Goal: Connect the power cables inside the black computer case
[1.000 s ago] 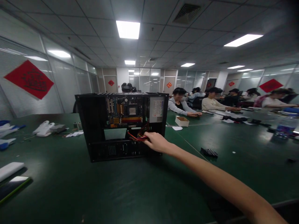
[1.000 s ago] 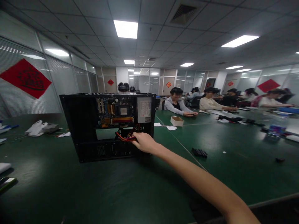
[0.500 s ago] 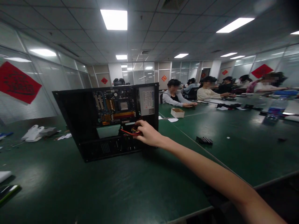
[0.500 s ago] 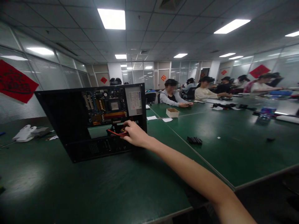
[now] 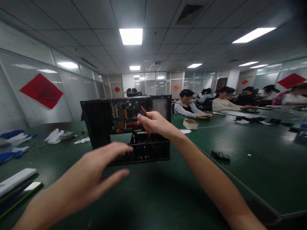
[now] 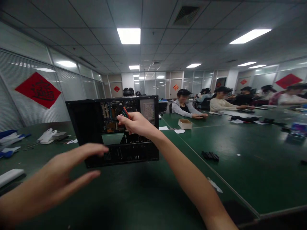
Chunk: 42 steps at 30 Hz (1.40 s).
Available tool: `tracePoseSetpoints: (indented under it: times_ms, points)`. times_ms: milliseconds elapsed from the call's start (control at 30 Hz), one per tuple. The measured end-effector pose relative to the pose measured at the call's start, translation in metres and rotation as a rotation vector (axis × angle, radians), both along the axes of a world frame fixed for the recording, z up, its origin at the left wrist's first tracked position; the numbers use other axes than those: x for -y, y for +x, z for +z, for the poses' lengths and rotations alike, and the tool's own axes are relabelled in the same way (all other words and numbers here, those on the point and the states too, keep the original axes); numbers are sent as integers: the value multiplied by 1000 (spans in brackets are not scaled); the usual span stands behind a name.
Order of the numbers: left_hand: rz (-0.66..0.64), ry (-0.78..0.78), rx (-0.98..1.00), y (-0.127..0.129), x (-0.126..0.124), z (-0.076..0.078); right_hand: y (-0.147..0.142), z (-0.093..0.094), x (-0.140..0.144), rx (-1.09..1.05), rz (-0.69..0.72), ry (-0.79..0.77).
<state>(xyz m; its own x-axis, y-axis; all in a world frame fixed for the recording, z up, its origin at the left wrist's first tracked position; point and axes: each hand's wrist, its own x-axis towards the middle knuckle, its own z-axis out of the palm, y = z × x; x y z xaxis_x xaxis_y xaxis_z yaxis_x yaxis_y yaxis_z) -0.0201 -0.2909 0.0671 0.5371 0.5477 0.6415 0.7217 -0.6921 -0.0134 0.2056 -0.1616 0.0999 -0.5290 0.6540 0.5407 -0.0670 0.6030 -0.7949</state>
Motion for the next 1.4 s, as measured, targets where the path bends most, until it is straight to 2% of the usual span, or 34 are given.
tracePoseSetpoints:
  times_ms: [100, 133, 200, 367, 533, 700, 900, 1167, 1400]
  points:
    - [81, 196, -1, 11, -52, 47, -3, 4, 2, -95, 44, 5]
    - [100, 233, 13, 17, -64, 56, -3, 4, 3, -120, 49, 2]
    - [66, 220, 45, 29, -79, 65, -2, 2, 5, -149, 24, 0]
    - [-155, 79, 134, 40, -82, 60, 0, -2, 10, -91, -68, 35]
    - [-213, 70, 149, 31, -85, 58, -4, -5, 15, -24, -85, 66]
    - [-191, 156, 129, 24, -92, 55, -3, -7, 19, 23, -86, 64]
    - [-118, 362, -55, 29, -100, 50, 3, -7, 16, 89, -103, 27]
    - [-129, 435, -46, 36, -109, 39, 8, -11, 6, -30, -70, -3]
    - [-134, 482, -76, 31, -106, 40, 12, -11, 8, -37, -44, -26]
